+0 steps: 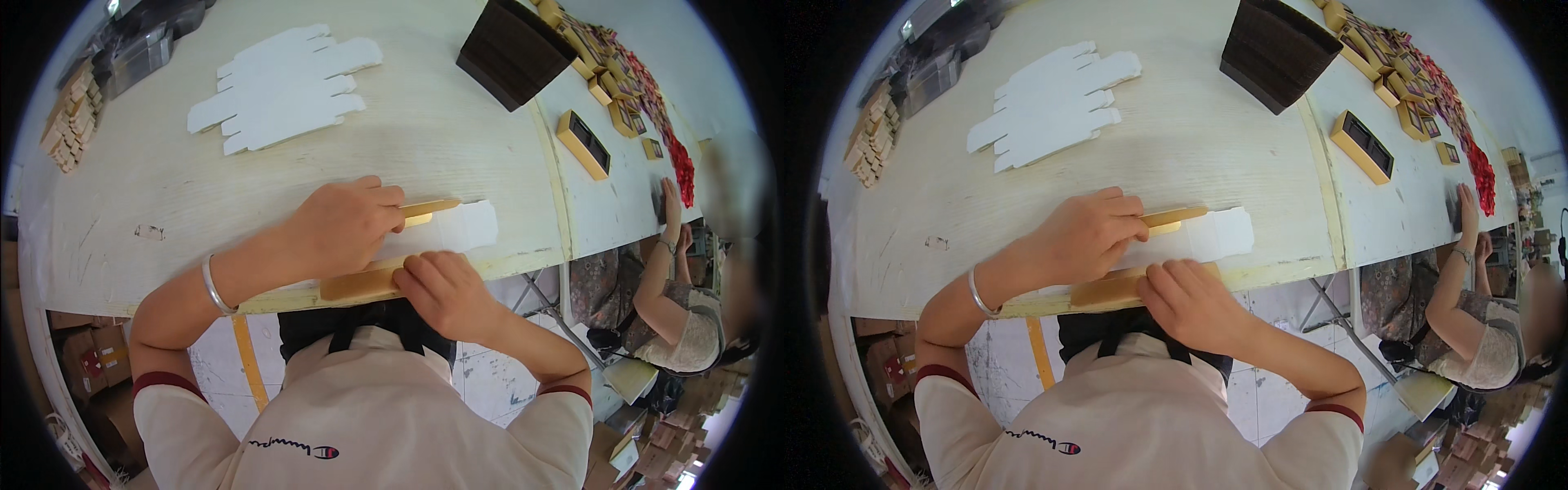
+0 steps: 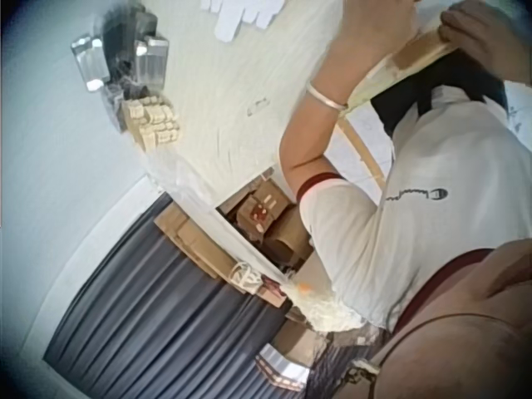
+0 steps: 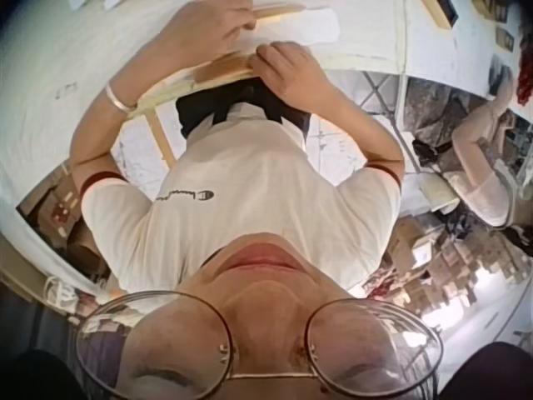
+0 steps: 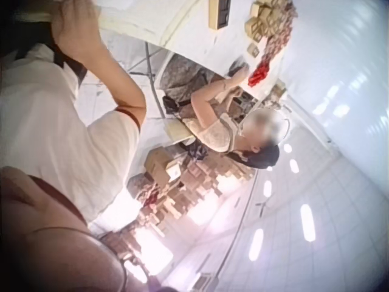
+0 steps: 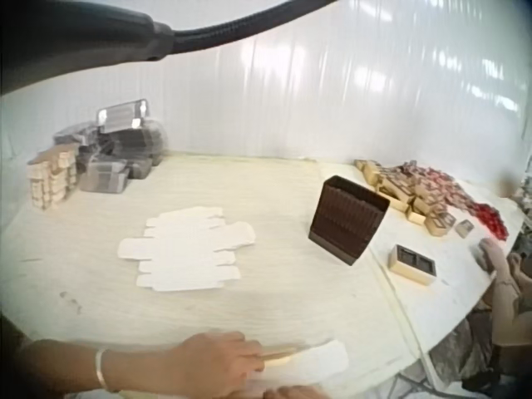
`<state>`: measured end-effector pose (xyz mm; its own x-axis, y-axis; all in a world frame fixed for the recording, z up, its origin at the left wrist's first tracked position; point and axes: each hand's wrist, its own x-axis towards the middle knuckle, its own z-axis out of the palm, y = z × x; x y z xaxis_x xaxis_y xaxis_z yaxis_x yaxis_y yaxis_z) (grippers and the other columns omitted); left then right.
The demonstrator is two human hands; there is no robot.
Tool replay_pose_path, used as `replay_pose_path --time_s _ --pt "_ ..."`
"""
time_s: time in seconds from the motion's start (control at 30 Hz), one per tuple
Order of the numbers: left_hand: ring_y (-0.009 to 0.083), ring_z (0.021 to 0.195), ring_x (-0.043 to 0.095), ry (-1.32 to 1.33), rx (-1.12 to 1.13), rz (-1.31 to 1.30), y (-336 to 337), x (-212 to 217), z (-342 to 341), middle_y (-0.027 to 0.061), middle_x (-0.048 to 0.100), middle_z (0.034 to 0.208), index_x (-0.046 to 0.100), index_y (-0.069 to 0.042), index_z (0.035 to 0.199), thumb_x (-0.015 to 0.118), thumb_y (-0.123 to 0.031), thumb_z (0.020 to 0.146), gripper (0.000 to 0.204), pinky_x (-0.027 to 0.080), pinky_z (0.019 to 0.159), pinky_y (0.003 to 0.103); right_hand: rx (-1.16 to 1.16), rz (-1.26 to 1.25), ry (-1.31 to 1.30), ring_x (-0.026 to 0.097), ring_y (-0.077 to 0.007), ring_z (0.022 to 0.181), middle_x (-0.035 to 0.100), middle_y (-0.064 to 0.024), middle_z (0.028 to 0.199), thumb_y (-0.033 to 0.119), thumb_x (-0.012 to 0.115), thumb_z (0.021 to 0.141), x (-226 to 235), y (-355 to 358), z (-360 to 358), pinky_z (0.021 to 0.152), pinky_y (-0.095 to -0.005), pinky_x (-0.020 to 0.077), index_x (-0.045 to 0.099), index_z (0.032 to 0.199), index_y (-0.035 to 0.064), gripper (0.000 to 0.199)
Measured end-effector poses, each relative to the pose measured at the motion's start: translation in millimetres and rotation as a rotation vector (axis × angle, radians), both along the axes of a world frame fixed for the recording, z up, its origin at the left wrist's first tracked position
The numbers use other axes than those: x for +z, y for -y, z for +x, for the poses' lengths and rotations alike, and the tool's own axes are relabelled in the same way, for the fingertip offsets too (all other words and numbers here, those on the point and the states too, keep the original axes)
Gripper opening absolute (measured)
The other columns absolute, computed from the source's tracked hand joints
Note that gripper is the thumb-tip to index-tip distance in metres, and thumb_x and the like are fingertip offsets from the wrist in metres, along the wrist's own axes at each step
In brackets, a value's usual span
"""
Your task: The person folds white cardboard pieces into rectangular box shapes and places black inserts inside them. The person repeats this process multiple times, stacking the completed boxes on the table.
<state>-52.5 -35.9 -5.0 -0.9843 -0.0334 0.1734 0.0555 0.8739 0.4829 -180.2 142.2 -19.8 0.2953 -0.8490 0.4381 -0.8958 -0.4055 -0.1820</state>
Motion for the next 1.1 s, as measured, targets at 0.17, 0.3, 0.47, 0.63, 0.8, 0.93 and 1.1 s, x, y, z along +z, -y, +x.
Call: replay_pose_path --time_s 0.17,0.3,0.47,0.63,0.8,0.93,1.1 --pt "0.0282 0.086 0.054 0.122 -0.053 0.017 0.9 24.0 11.1 0.0098 0.054 0.098 0.062 -0.003 0.095 0.069 -0.02 0.076 0.025 0.047 0.075 0.038 0.025 0.279 0.195 0.058 -0.0301 0.08 0.058 -0.0115 0.085 0.0 0.057 0.074 12.7 32.1 -18.5 0.067 -0.0377 0.0485 0.058 0.086 0.0017 0.013" --pt "0.0291 0.087 0.056 0.122 0.011 -0.011 -8.0 16.7 21.5 0.0112 0.051 0.102 0.06 -0.003 0.098 0.07 -0.023 0.076 0.032 0.047 0.074 0.039 0.018 0.329 0.094 0.058 -0.0276 0.083 0.058 -0.0071 0.085 0.001 0.059 0.075 18.9 41.6 -38.0 0.071 -0.0373 0.0465 0.06 0.087 0.005 0.012" --pt "0.0317 0.079 0.058 0.223 0.276 0.177 -23.7 14.1 8.3 0.0127 0.049 0.104 0.059 -0.002 0.099 0.072 -0.021 0.077 0.032 0.05 0.069 0.04 -0.041 0.176 -0.106 0.056 -0.0256 0.087 0.057 -0.0113 0.102 0.007 0.068 0.075 32.4 33.4 -44.1 0.076 -0.0354 0.0446 0.061 0.099 0.0047 0.025" --pt "0.0311 0.094 0.06 0.295 0.245 0.483 -18.0 18.4 -7.9 0.0148 0.042 0.12 0.053 -0.001 0.119 0.072 -0.013 0.076 0.048 0.053 0.077 0.037 0.05 0.401 0.386 0.056 -0.0317 0.093 0.047 -0.0151 0.114 0.003 0.072 0.072 28.4 25.1 -42.4 0.079 -0.0398 0.0479 0.057 0.109 0.0053 0.041" --pt "0.0279 0.111 0.054 0.342 -0.07 0.717 8.7 22.4 16.1 0.0133 0.03 0.136 0.046 -0.005 0.132 0.075 -0.006 0.074 0.065 0.053 0.088 0.037 0.049 0.386 0.464 0.055 -0.0297 0.095 0.049 -0.0137 0.113 0.009 0.077 0.073 19.7 11.1 -57.3 0.081 -0.0373 0.0482 0.061 0.093 0.003 0.026" --pt "0.0252 0.097 0.055 -0.089 -0.034 -0.2 -0.1 14.4 8.8 0.0089 0.045 0.124 0.064 -0.007 0.105 0.079 -0.012 0.065 0.043 0.052 0.075 0.035 0.069 0.389 0.567 0.053 -0.0275 0.09 0.053 -0.0107 0.1 0.005 0.076 0.072 11.8 16.7 -60.7 0.076 -0.0343 0.0463 0.06 0.079 0.001 0.018" --pt "0.024 0.088 0.053 -0.131 -0.085 -0.1 -6.6 1.0 3.0 0.0033 0.056 0.106 0.067 -0.01 0.088 0.08 -0.021 0.061 0.031 0.049 0.071 0.033 0.042 0.334 0.56 0.052 -0.0254 0.085 0.053 -0.0098 0.095 0.0 0.072 0.072 9.3 23.5 -53.2 0.072 -0.0321 0.0443 0.056 0.069 0.0 0.017"
